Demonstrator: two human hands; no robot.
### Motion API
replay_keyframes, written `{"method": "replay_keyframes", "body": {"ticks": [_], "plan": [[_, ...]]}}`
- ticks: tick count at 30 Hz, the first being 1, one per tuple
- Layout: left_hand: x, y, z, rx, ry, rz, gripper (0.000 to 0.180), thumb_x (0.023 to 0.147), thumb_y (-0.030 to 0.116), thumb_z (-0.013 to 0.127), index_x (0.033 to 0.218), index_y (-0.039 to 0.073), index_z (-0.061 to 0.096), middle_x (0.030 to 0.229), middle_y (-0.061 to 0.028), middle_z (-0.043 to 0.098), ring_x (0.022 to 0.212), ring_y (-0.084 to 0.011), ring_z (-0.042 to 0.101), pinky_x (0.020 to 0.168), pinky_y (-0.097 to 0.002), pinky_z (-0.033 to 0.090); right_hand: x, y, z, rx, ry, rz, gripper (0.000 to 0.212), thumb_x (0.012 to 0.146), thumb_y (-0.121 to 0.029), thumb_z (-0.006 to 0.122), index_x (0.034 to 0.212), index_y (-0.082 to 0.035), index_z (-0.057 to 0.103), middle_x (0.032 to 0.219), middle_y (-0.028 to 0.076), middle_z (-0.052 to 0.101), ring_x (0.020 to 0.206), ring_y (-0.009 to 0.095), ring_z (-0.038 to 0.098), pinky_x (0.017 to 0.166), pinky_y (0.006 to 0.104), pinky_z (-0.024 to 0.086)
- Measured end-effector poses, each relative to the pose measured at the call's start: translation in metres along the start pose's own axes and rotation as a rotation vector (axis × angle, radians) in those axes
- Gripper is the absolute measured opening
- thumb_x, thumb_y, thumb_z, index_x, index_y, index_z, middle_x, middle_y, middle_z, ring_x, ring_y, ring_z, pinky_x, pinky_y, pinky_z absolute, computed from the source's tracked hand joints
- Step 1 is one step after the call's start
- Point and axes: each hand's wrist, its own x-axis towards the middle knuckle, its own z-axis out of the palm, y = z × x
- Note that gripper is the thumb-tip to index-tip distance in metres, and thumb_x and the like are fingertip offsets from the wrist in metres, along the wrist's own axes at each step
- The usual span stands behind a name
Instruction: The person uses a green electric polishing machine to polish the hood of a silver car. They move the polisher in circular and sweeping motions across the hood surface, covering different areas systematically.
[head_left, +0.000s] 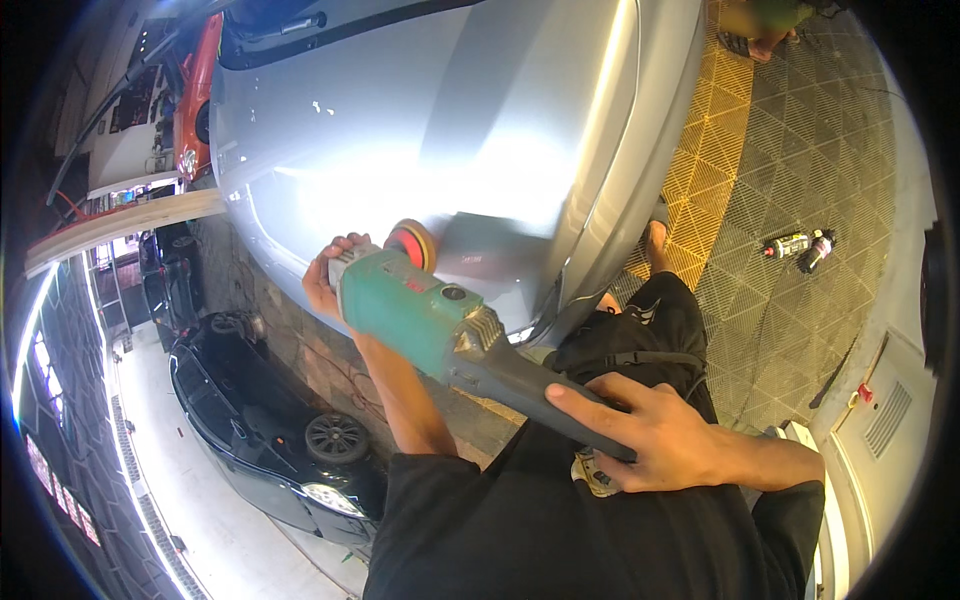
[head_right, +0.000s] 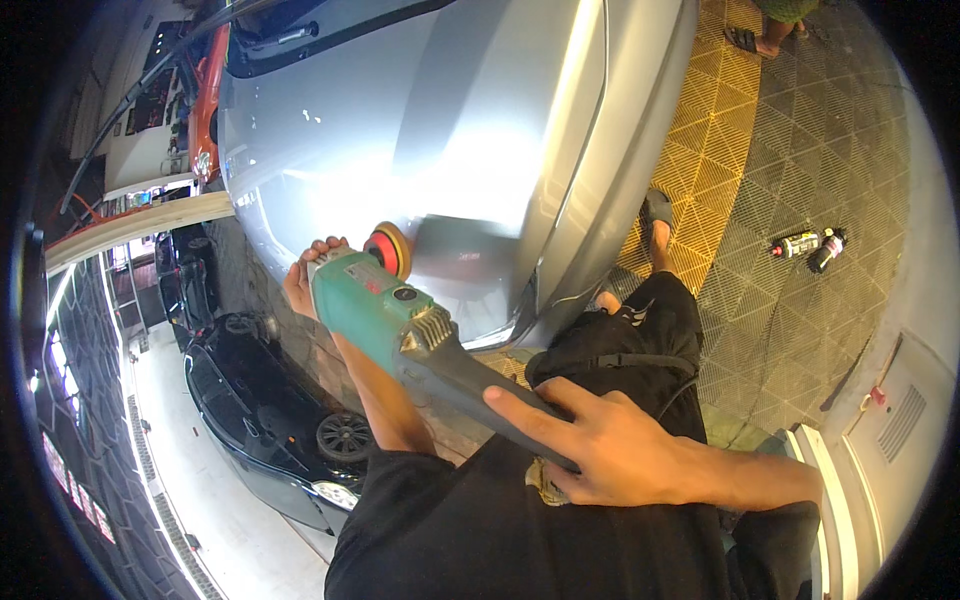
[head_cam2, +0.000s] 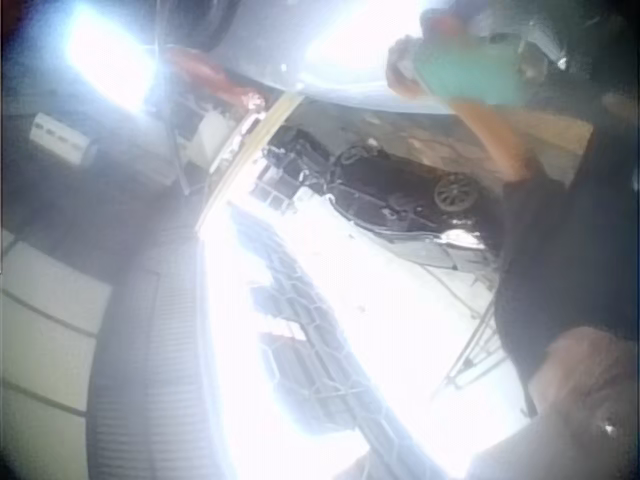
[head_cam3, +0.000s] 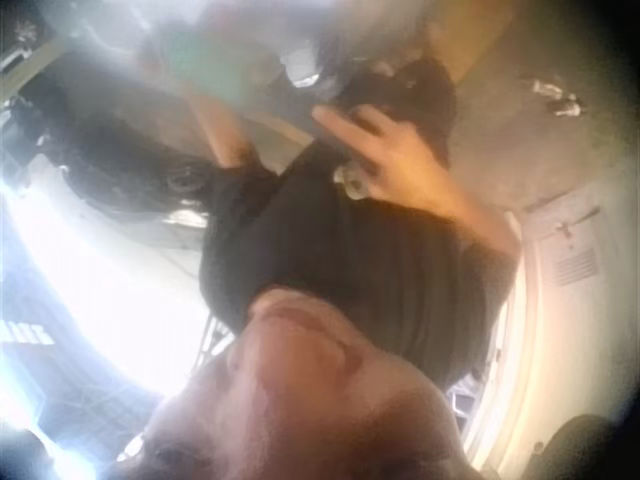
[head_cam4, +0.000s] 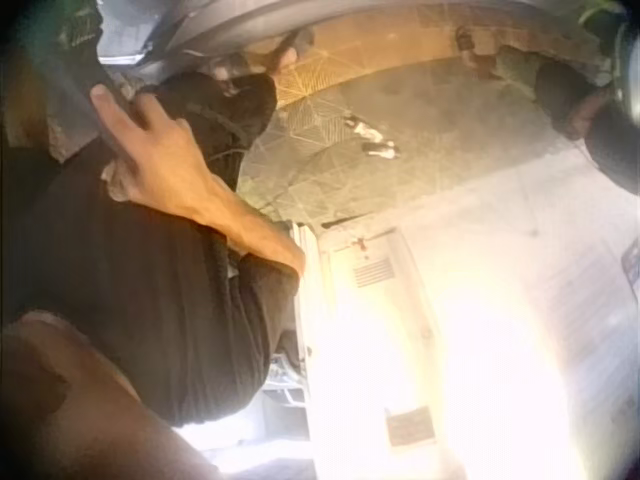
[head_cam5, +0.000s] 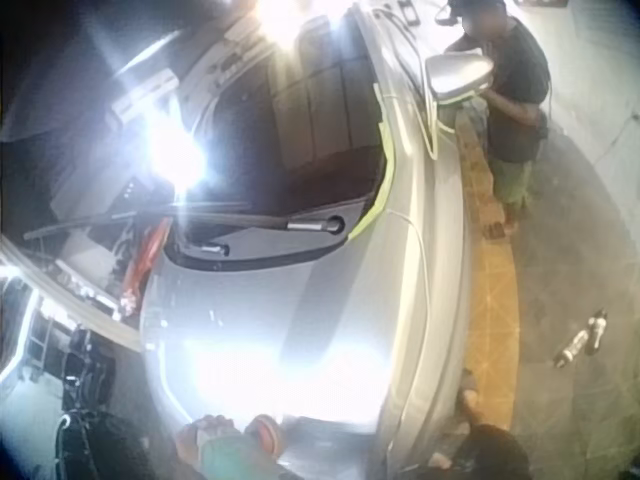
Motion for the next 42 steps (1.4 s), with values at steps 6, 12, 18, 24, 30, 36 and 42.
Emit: {"method": "replay_keyframes", "body": {"ticks": [6, 12, 18, 24, 30, 36, 42], "plan": [[-0.037, 0.026, -0.057, 0.069, 0.09, 0.008, 0.043, 0.094, 0.039, 0.048, 0.089, 0.005, 0.074, 0.092, -0.0119, 0.071, 0.099, -0.0318, 0.066, 0.095, -0.0463, 0.051, 0.021, 0.011, 0.02, 0.082, -0.117, -0.011, 0.093, 0.075, -0.007, 0.075, 0.159, -0.008, 0.035, 0.105, 0.022, 0.06, 0.066, 0.035, 0.067, 0.058, 0.04, 0.06], [-0.037, 0.029, -0.061, 0.062, 0.035, 0.009, 0.049, 0.095, 0.042, 0.045, 0.093, 0.004, 0.076, 0.096, -0.0105, 0.072, 0.103, -0.0304, 0.066, 0.098, -0.045, 0.051, 0.024, 0.01, 0.013, 0.086, -0.16, 0.02, 0.09, 0.077, -0.008, 0.074, 0.158, -0.008, 0.036, 0.106, 0.022, 0.06, 0.067, 0.036, 0.068, 0.057, 0.0407, 0.06], [0.042, -0.007, 0.024, -0.095, -0.163, -0.093, 0.049, 0.095, 0.043, 0.045, 0.095, 0.003, 0.074, 0.098, -0.0107, 0.072, 0.104, -0.0305, 0.065, 0.098, -0.0466, 0.049, 0.005, -0.016, -0.048, -0.051, 0.025, 0.041, 0.096, 0.072, -0.007, 0.077, 0.16, -0.01, 0.037, 0.109, 0.019, 0.063, 0.071, 0.032, 0.068, 0.061, 0.0388, 0.062], [0.12, -0.048, 0.142, 0.199, -0.168, -0.02, 0.047, 0.094, 0.038, 0.046, 0.091, -0.001, 0.071, 0.093, -0.0188, 0.07, 0.092, -0.0359, 0.069, 0.089, -0.0459, 0.057, 0.0, -0.019, -0.078, -0.1, 0.392, 0.079, 0.079, 0.064, 0.003, 0.069, 0.142, 0.001, 0.06, 0.098, 0.017, 0.067, 0.071, 0.027, 0.068, 0.063, 0.0339, 0.054], [0.106, -0.032, 0.115, 0.182, -0.033, -0.074, 0.044, 0.093, 0.039, 0.049, 0.089, 0.001, 0.069, 0.088, -0.0144, 0.066, 0.091, -0.0313, 0.063, 0.096, -0.0475, 0.05, 0.006, -0.015, -0.041, 0.04, 0.348, 0.11, 0.082, 0.067, 0.001, 0.074, 0.147, -0.004, 0.057, 0.095, 0.015, 0.063, 0.073, 0.028, 0.065, 0.065, 0.0356, 0.053], [-0.006, 0.016, -0.013, 0.115, 0.157, -0.035, 0.043, 0.093, 0.038, 0.047, 0.086, 0.002, 0.069, 0.09, -0.0124, 0.069, 0.093, -0.0289, 0.065, 0.093, -0.0442, 0.051, 0.02, -0.003, -0.002, 0.191, -0.032, 0.102, 0.089, 0.074, -0.005, 0.075, 0.157, -0.012, 0.043, 0.1, 0.021, 0.061, 0.073, 0.038, 0.068, 0.067, 0.0439, 0.059], [-0.042, 0.032, -0.047, 0.11, 0.172, -0.076, 0.04, 0.092, 0.038, 0.049, 0.086, 0.007, 0.074, 0.091, -0.0099, 0.071, 0.096, -0.03, 0.066, 0.095, -0.0441, 0.05, 0.029, 0.004, 0.007, 0.211, -0.137, 0.055, 0.09, 0.075, -0.007, 0.075, 0.158, -0.007, 0.039, 0.102, 0.025, 0.06, 0.074, 0.041, 0.068, 0.067, 0.0456, 0.06]]}}
